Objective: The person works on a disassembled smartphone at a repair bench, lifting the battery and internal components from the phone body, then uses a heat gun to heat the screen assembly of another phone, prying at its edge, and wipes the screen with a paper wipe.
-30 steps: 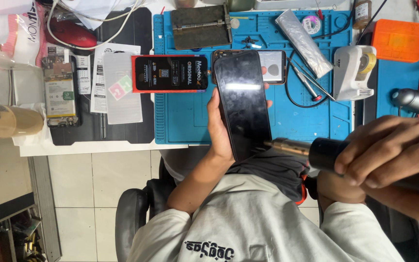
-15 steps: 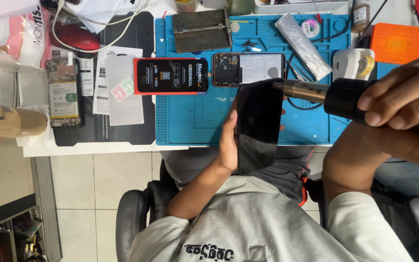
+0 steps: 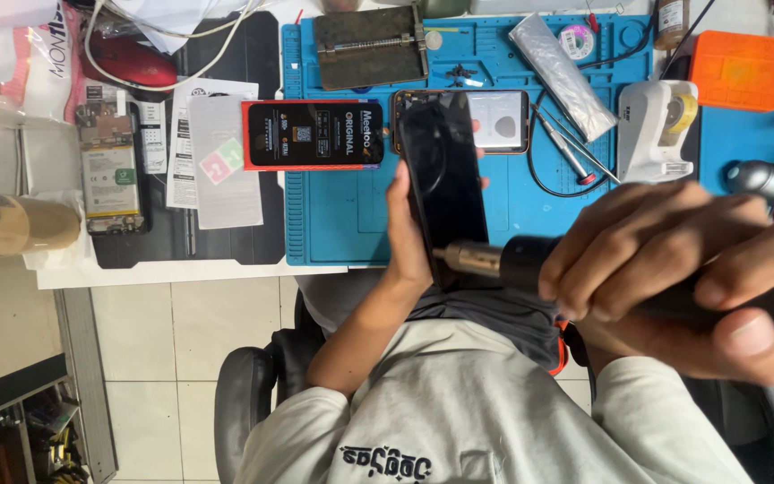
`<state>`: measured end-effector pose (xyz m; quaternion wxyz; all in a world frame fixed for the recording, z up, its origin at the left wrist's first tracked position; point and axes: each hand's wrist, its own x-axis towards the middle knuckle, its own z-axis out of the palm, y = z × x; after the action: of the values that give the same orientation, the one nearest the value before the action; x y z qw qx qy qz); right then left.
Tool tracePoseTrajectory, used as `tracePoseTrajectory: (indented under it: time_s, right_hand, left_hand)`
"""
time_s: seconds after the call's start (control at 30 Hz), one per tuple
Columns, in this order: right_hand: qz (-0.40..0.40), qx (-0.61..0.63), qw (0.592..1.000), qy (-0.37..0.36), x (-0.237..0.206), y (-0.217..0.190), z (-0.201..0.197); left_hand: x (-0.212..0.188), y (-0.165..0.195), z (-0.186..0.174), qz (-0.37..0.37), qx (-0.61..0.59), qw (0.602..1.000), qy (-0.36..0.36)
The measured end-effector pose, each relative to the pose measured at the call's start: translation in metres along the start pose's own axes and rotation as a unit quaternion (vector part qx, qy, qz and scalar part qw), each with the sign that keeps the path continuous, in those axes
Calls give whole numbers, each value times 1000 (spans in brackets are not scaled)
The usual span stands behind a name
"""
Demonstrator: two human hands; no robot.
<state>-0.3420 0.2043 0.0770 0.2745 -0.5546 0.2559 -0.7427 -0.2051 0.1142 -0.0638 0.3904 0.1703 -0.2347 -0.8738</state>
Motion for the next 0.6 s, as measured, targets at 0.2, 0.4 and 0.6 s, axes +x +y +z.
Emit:
tracePoseTrajectory:
  time_s: [0.2,0.4,0.6]
  right_hand:
    - [5,-10,999,-48,-21,-3,-13]
    - [-2,-46,998,-52,-27,-11,-45]
    - [-2,-146,967,-211,-6,-8,-103]
  left_hand:
    - [5,12,4,36,-70,997,-15]
    - [1,16,5,31,-138,987,-73]
    - [-9,10,3,4,-129,987,-93]
